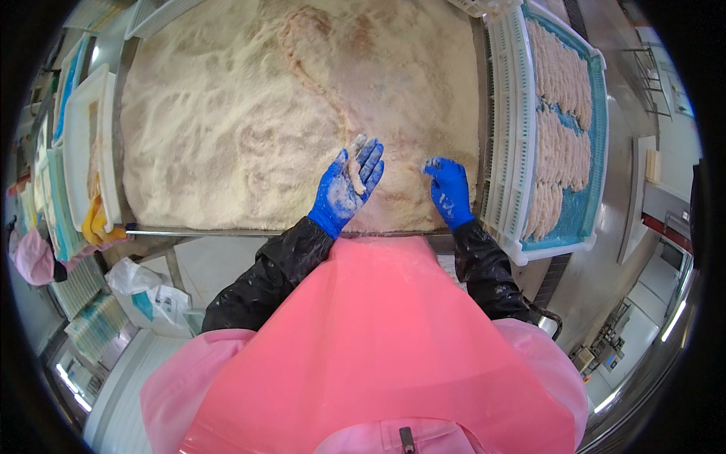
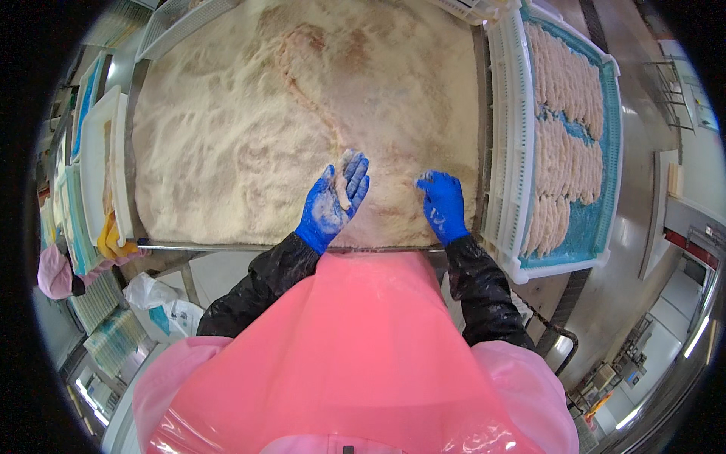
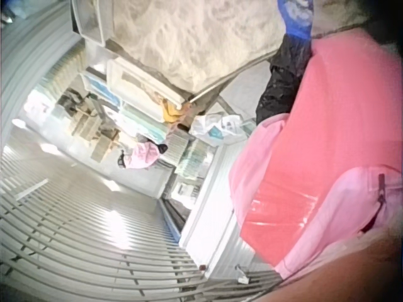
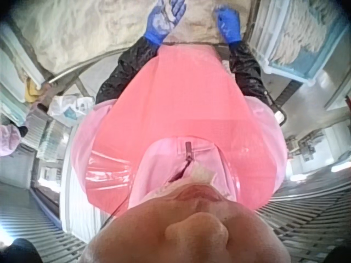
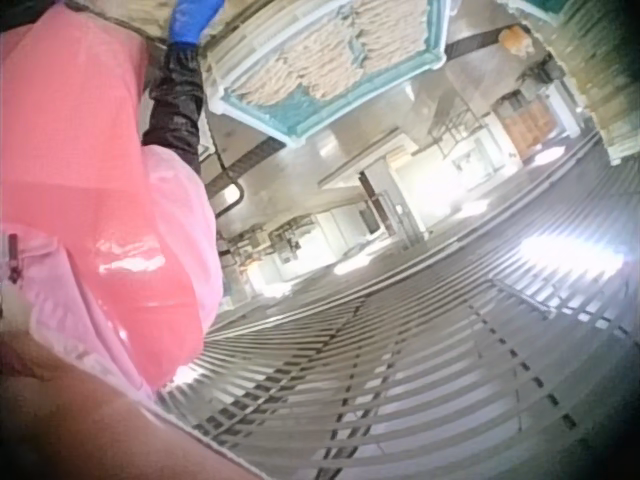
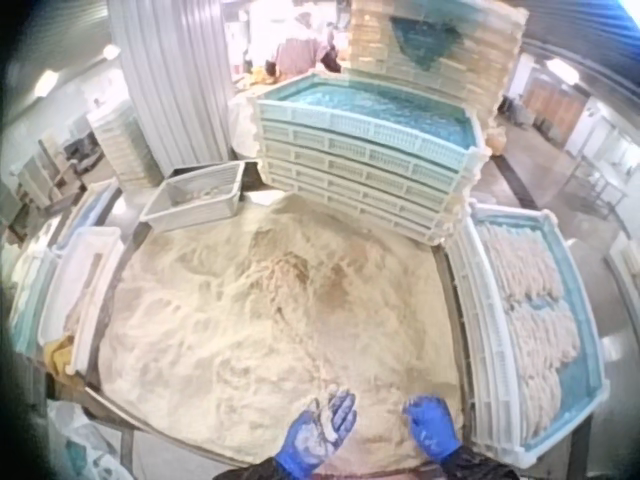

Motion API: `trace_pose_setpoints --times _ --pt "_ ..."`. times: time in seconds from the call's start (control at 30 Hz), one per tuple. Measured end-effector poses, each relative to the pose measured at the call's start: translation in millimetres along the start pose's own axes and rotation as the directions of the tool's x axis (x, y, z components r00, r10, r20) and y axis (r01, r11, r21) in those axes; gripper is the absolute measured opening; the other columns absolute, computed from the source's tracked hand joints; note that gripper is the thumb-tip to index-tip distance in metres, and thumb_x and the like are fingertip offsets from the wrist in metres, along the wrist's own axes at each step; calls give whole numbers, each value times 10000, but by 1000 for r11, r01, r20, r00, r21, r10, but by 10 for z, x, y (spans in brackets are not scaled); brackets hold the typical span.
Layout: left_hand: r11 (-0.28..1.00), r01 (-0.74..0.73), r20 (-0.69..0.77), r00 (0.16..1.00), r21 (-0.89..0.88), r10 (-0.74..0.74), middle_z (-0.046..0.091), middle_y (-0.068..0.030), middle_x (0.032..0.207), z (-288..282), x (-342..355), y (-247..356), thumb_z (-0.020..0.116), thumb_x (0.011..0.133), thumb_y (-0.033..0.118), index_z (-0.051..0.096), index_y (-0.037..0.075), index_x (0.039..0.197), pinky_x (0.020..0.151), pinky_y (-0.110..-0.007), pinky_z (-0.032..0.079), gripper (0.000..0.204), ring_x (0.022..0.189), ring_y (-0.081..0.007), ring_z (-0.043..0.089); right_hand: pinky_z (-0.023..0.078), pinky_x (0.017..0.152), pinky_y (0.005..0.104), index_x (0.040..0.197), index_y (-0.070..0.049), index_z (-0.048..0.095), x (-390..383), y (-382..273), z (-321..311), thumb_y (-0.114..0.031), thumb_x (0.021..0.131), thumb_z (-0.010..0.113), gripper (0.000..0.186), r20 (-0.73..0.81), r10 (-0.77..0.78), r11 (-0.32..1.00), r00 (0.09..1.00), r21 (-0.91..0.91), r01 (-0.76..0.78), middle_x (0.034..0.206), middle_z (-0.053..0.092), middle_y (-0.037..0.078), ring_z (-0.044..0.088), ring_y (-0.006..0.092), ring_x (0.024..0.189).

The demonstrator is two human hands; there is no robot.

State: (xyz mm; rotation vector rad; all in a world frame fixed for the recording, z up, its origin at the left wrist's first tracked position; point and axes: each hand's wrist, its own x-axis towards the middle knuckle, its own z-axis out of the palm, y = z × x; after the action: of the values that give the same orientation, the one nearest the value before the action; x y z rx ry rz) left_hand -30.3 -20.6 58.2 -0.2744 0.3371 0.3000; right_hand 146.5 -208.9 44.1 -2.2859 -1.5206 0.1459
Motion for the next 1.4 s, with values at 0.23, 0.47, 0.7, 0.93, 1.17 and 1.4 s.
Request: trace_pose_setpoints --times 0.23,0.47,0.7,0.93,1.17,1.4 --pt "991 43 34 999 -126 -39 403 -105 1416 -136 -13 21 381 993 272 340 47 1392 1104 -374 291 460 1328 -234 357 426 876 408 1004 -85 649 73 -257 48 -166 791 627 229 -70 249 966 966 87 -243 1010 616 133 567 309 977" --pt "996 -82 -16 997 -39 82 351 -126 1441 139 -38 -119 405 981 233 317 69 1388 1116 -416 268 447 1354 -263 302 480 724 253 1039 -30 624 144 -504 120 -92 831 663 221 138 488 523 862 744 -416 950 651 74 605 143 811" --pt "889 -278 123 960 364 250 249 -138 1485 116 39 -256 431 963 145 107 207 1474 1081 -370 318 609 1352 -260 302 478 666 246 1033 18 591 258 -1281 -245 -112 846 669 241 260 386 471 885 769 -431 863 645 101 596 96 774" --pt "773 -366 207 931 519 301 242 -144 1487 256 83 -394 472 921 44 69 208 1480 1080 -359 322 708 1357 -257 300 420 566 222 965 3 602 298 -1315 -241 -118 885 606 146 208 392 519 896 755 -402 699 583 47 512 56 635" --pt "883 -310 210 946 352 248 229 -124 1502 424 155 -640 390 973 127 121 161 1483 1113 -346 239 578 1379 -233 247 299 1013 359 1310 11 384 223 -1123 -311 -155 938 448 412 -195 387 579 901 812 -73 1334 393 185 377 258 1226" --pt "724 -423 260 906 546 333 123 -56 1540 669 253 -1204 256 1018 321 78 95 1485 1139 -311 104 549 1410 -192 122 123 1124 343 1453 23 148 351 -1077 -543 -461 945 408 748 -128 260 179 957 980 82 1509 187 162 170 252 1398"
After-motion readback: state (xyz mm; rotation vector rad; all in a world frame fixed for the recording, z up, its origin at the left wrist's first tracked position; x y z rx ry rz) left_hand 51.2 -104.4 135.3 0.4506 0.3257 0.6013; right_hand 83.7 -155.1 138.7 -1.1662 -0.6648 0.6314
